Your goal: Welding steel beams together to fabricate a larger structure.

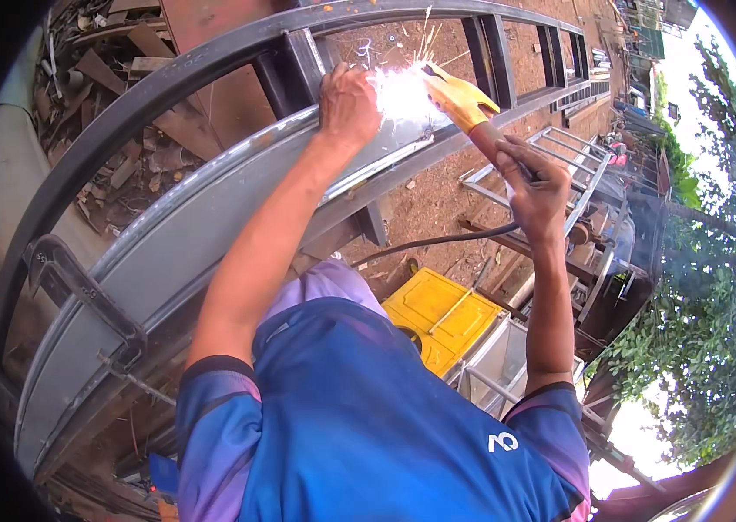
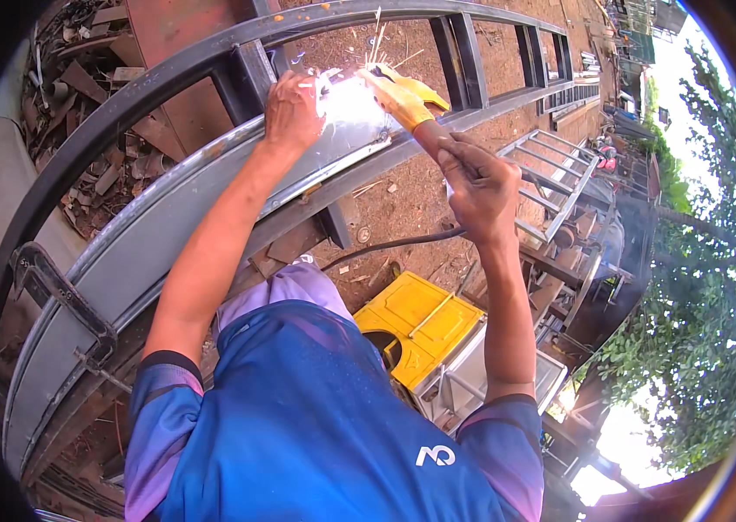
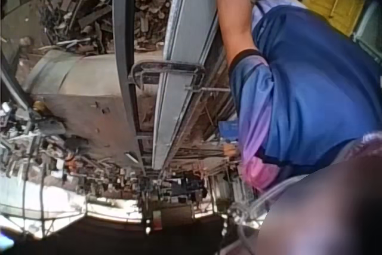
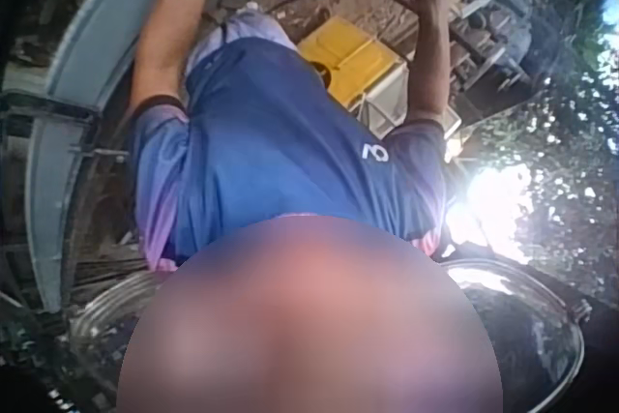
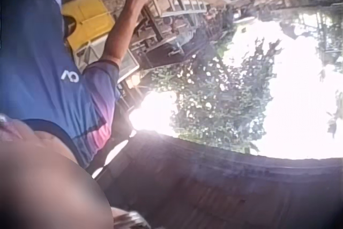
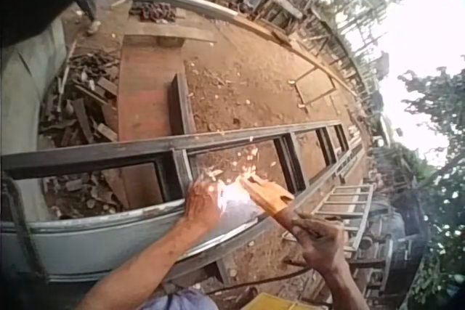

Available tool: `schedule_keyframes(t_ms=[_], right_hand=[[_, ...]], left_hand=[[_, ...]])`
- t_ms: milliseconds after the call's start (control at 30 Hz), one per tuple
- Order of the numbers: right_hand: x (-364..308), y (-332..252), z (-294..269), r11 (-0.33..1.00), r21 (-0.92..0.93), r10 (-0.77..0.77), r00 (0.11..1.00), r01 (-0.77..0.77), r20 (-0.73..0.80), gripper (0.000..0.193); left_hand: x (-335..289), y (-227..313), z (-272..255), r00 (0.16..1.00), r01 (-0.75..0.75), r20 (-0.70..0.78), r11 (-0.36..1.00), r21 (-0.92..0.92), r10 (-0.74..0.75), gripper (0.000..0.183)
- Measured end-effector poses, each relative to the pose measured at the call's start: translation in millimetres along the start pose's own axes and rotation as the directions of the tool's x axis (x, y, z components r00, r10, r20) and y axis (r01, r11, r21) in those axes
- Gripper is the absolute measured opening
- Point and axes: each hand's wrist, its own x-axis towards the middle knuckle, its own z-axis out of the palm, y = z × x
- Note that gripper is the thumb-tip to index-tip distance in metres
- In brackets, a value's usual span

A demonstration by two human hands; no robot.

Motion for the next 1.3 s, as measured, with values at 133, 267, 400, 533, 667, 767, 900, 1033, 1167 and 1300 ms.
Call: schedule_keyframes(t_ms=[133, 267, 400, 533, 667, 767, 900, 1033, 1167, 1300], right_hand=[[-1, 2, 1, 0.999, -0.027, -0.032, 0.999, 0.032, 0.001, 0.018], [0, 7, 1, 1.0, 0.014, -0.018, 1.0, 0.018, -0.02, 0.019], [-6, 8, 2, 0.996, 0.087, 0.04, 0.994, -0.031, -0.102, 0.019], [-4, 13, -1, 0.999, 0.037, -0.029, 0.989, 0.035, -0.148, 0.019], [-2, 4, -3, 0.999, -0.034, -0.02, 0.995, 0.017, -0.1, 0.02], [-2, 5, -3, 0.998, -0.055, -0.016, 0.997, 0.012, -0.07, 0.02], [-1, 7, -2, 0.998, -0.034, -0.056, 0.997, 0.054, -0.056, 0.019], [-1, 10, 2, 0.999, 0.002, -0.041, 0.998, 0.041, -0.053, 0.019], [-1, 9, 6, 0.999, -0.01, -0.052, 0.998, 0.051, -0.036, 0.018], [-2, 8, 6, 1.0, -0.001, -0.021, 0.999, 0.021, -0.032, 0.018]], left_hand=[[2, 5, -5, 0.997, 0.015, 0.077, 1.0, 0.014, -0.016, 0.019], [3, 3, -2, 0.998, 0.037, -0.048, 0.999, -0.037, -0.038, 0.019], [4, 3, -2, 0.994, 0.043, -0.093, 0.996, -0.082, -0.05, 0.016], [7, 11, -7, 0.999, 0.046, -0.019, 0.991, -0.124, -0.048, 0.013], [8, 14, -12, 0.998, 0.039, -0.045, 0.992, -0.124, -0.045, 0.014], [8, 14, -13, 0.997, 0.041, -0.067, 0.991, -0.128, -0.049, 0.015], [8, 16, -13, 0.996, 0.065, -0.054, 0.989, -0.136, -0.073, 0.015], [10, 18, -15, 0.996, 0.08, -0.02, 0.989, -0.127, -0.083, 0.015], [6, 7, -6, 0.999, 0.031, -0.04, 0.994, -0.104, -0.035, 0.012], [3, 3, -4, 0.996, -0.027, -0.085, 0.997, -0.067, 0.022, 0.011]])
